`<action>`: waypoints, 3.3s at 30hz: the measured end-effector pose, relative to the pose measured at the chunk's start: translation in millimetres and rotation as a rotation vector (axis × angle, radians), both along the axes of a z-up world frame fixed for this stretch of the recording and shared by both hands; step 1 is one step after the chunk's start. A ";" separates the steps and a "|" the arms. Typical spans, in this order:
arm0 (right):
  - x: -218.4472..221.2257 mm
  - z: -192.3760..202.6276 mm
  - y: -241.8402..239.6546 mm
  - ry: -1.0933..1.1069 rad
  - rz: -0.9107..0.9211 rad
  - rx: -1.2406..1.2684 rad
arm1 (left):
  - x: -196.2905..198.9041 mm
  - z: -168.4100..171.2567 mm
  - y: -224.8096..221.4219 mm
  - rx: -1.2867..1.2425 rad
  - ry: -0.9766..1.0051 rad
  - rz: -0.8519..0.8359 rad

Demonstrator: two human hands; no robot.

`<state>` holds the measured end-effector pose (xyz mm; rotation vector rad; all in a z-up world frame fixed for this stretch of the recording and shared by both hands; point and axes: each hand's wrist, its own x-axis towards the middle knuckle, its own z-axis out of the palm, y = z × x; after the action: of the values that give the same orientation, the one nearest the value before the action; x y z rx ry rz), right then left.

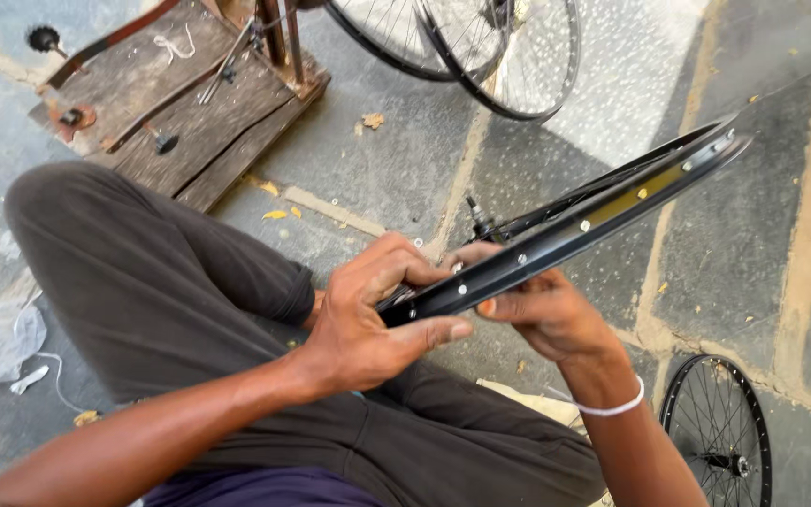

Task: The person sits on the floor and works on a bicycle wheel by hand. They thread spokes through the rim and hub, and they use their fingers to tighten the spoke nipples onto the spokes one by one.

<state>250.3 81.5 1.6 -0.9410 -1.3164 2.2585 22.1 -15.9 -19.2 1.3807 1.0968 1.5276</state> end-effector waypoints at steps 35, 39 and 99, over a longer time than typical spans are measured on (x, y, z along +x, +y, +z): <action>-65.4 -22.8 -17.3 0.074 -0.233 0.894 | -25.8 1.9 9.2 -0.147 -0.046 -0.090; -87.2 -34.1 -27.6 -0.312 -0.555 1.473 | -23.7 4.8 9.0 -0.156 -0.046 -0.012; -39.1 19.0 -42.1 -0.116 -0.186 0.836 | -19.2 16.3 7.2 -0.043 0.083 -0.077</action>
<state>211.3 39.4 20.5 -0.8221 -1.8882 1.3042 2.9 -8.7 -2.9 1.4512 1.1072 1.3948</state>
